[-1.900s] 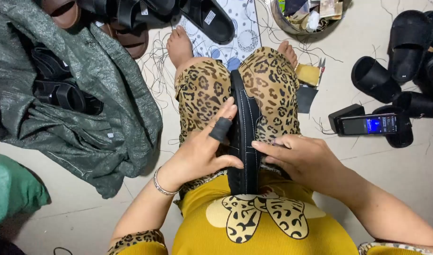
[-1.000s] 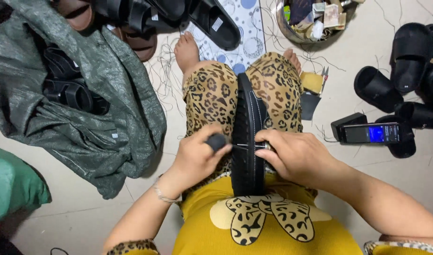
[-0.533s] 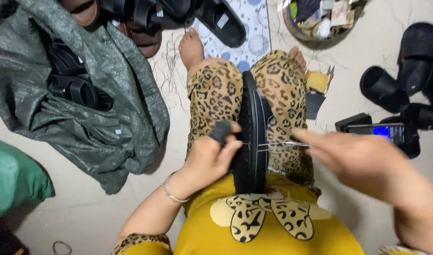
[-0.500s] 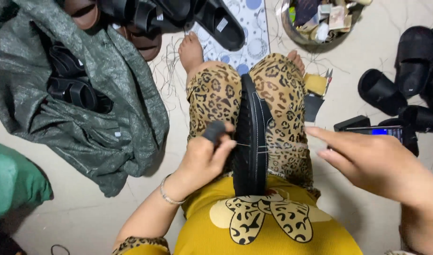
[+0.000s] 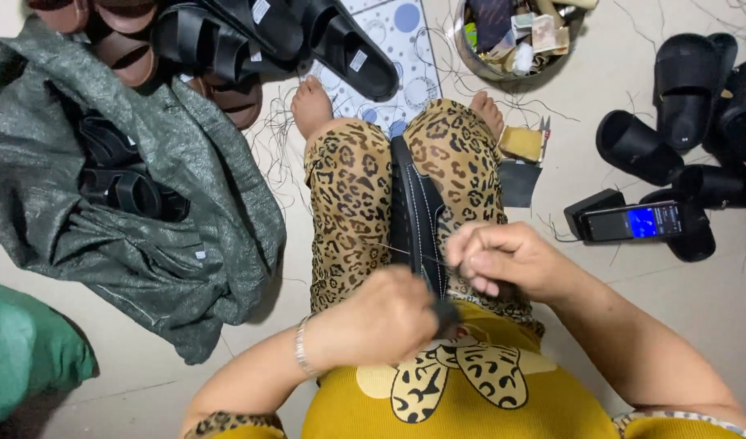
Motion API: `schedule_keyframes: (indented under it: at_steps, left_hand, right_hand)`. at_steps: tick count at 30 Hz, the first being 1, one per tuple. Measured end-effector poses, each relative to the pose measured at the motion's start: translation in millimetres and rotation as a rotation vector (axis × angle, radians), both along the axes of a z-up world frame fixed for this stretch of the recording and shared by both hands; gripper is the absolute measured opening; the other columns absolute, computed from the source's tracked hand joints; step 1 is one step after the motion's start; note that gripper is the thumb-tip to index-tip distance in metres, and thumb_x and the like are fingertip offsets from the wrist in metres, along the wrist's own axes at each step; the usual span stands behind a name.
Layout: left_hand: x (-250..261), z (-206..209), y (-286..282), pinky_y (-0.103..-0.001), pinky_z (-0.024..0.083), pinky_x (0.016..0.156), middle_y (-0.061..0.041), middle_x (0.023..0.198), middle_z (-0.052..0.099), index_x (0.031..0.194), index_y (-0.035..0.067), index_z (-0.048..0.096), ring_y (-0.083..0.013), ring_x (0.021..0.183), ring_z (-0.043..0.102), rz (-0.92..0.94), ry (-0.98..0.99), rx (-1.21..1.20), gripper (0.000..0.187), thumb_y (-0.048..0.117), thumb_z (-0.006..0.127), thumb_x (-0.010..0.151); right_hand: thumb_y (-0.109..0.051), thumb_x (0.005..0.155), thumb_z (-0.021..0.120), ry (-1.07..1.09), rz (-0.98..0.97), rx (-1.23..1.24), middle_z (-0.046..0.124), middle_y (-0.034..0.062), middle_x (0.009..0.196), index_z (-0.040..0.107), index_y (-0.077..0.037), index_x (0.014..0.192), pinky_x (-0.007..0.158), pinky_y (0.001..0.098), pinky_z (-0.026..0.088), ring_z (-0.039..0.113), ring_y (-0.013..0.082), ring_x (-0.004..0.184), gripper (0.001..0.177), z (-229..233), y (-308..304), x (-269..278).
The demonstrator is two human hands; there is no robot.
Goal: The person is hand-sewing the upper strap of a black sandal to the sole using a needle and thread, pulling the thread tight after each stitch.
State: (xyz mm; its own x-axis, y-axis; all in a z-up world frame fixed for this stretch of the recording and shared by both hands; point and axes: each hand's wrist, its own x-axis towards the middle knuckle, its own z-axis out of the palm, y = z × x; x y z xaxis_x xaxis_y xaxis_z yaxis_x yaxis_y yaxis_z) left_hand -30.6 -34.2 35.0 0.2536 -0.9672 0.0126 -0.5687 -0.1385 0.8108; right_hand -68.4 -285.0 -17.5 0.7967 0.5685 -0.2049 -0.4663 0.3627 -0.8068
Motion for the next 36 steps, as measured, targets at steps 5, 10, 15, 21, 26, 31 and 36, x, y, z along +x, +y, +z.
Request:
schedule_keyframes:
  at_steps: [5, 10, 15, 21, 26, 31, 36]
  left_hand:
    - [17.1, 56.6, 29.6, -0.039, 0.041, 0.058, -0.005, 0.063, 0.045, 0.074, 0.007, 0.05, -0.0251, 0.053, 0.047, -0.029, 0.598, -0.301, 0.049, 0.039, 0.039, 0.109]
    - [18.5, 69.0, 44.3, -0.044, 0.04, 0.063, -0.013, 0.064, 0.056, 0.073, 0.004, 0.053, -0.031, 0.056, 0.05, 0.081, 0.937, -0.576, 0.038, 0.029, 0.054, 0.101]
    - [18.1, 61.6, 32.7, -0.04, 0.056, 0.055, -0.006, 0.063, 0.058, 0.079, 0.009, 0.059, -0.023, 0.052, 0.06, 0.446, 0.838, -0.905, 0.05, 0.039, 0.047, 0.117]
    - [6.7, -10.8, 61.0, -0.028, 0.064, 0.096, -0.023, 0.147, 0.05, 0.153, 0.001, 0.036, -0.0281, 0.129, 0.061, 0.828, 0.773, -0.546, 0.044, 0.008, 0.049, 0.111]
    - [2.9, -33.8, 59.2, -0.022, 0.041, 0.046, 0.009, 0.061, 0.046, 0.089, 0.016, 0.056, -0.0062, 0.049, 0.047, 0.416, 0.68, 0.277, 0.036, 0.045, 0.043, 0.105]
    - [24.7, -7.7, 26.0, -0.016, 0.04, 0.044, -0.001, 0.065, 0.065, 0.117, 0.002, 0.073, -0.0011, 0.045, 0.042, 0.438, 1.196, -0.318, 0.025, 0.012, 0.055, 0.104]
    - [86.6, -20.9, 11.7, -0.027, 0.052, 0.049, -0.009, 0.067, 0.068, 0.091, 0.001, 0.067, -0.0194, 0.053, 0.062, 0.874, -0.335, -0.445, 0.012, 0.009, 0.063, 0.1]
  right_hand:
    - [-0.01, 0.102, 0.06, 0.003, 0.112, -0.041, 0.071, 0.0136, 0.093, 0.072, 0.001, 0.104, 0.05, 0.0168, 0.051, 0.058, 0.0075, 0.057, 0.017, 8.1, 14.6, 8.8]
    - [-0.018, 0.091, 0.067, -0.063, 0.176, -0.665, 0.084, 0.003, 0.103, 0.081, -0.015, 0.113, 0.086, 0.0249, 0.063, 0.077, 0.0097, 0.089, 0.026, 45.2, 44.3, 20.1]
    - [0.011, 0.09, 0.063, -1.07, -0.374, -0.928, 0.063, 0.0115, 0.085, 0.067, 0.004, 0.083, 0.069, 0.0249, 0.06, 0.061, 0.0216, 0.084, 0.01, 13.4, 48.7, 11.0]
    - [-0.005, 0.116, 0.068, -0.324, -1.062, -1.352, 0.062, 0.0053, 0.107, 0.062, -0.009, 0.112, 0.095, 0.0349, 0.048, 0.055, 0.0176, 0.098, 0.009, -115.7, -214.1, 15.0]
    - [0.014, 0.105, 0.058, -0.42, -0.772, -1.42, 0.059, 0.0185, 0.127, 0.064, 0.002, 0.134, 0.086, 0.036, 0.048, 0.055, 0.0294, 0.113, 0.032, -29.7, -115.3, 0.8]
    - [-0.008, 0.078, 0.079, -0.205, -0.14, -0.923, 0.08, 0.006, 0.093, 0.077, -0.014, 0.084, 0.09, 0.0339, 0.062, 0.077, 0.0201, 0.096, 0.009, 37.3, 11.4, -8.6]
    - [-0.021, 0.091, 0.069, -0.547, 0.039, -0.797, 0.067, -0.0003, 0.066, 0.079, -0.016, 0.082, 0.044, 0.0272, 0.056, 0.061, 0.0133, 0.051, 0.014, 54.7, 9.6, 3.1]
